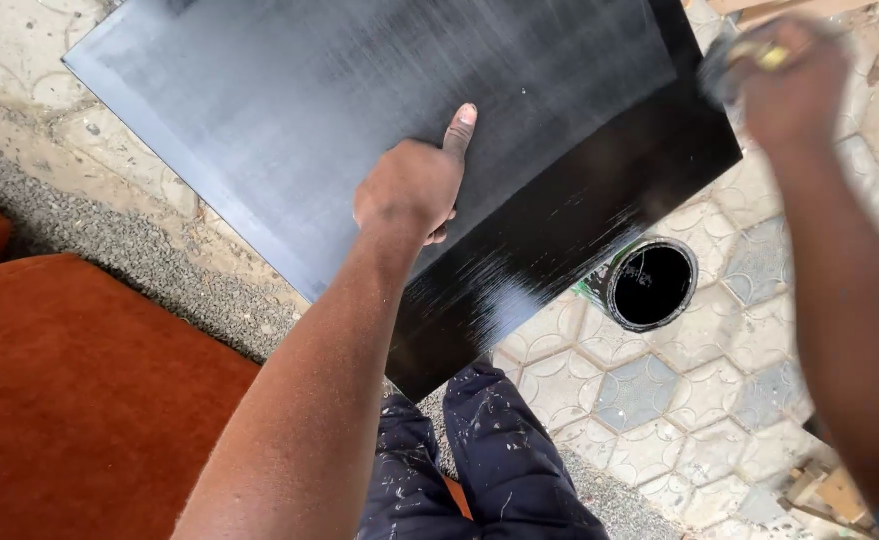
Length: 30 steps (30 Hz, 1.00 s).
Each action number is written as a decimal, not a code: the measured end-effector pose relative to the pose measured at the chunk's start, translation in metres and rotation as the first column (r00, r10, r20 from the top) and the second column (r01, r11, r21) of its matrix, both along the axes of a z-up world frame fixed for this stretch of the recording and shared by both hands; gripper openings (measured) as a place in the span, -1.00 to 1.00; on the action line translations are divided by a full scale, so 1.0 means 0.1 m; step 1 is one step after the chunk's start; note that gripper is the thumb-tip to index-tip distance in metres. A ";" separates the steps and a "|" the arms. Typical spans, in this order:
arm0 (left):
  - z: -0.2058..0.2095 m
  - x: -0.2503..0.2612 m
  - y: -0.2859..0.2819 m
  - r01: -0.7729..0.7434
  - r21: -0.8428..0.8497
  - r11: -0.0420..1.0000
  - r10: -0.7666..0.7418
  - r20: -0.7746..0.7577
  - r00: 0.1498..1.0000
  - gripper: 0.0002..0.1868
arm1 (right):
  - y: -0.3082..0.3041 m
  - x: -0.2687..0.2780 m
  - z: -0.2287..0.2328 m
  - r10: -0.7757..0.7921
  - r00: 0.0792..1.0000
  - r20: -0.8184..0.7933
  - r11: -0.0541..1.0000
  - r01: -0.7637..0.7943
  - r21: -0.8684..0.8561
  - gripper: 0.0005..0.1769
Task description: A person is painting a flat wooden furniture panel with black paint using a sponge applicator, dipping the tool into a can and applying even strokes.
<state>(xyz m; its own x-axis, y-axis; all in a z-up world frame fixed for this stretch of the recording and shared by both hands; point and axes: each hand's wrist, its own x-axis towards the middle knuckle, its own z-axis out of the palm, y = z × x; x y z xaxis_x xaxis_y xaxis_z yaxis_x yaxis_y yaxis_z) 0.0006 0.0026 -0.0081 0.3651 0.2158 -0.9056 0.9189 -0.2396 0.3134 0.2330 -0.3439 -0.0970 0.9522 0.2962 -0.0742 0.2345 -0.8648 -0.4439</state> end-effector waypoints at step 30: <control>0.01 -0.04 0.05 0.046 -0.026 0.999 -0.044 0.070 0.997 0.03 | 2.34 -3.44 0.63 0.045 0.952 -0.304 0.947 -0.138 -0.289 -0.87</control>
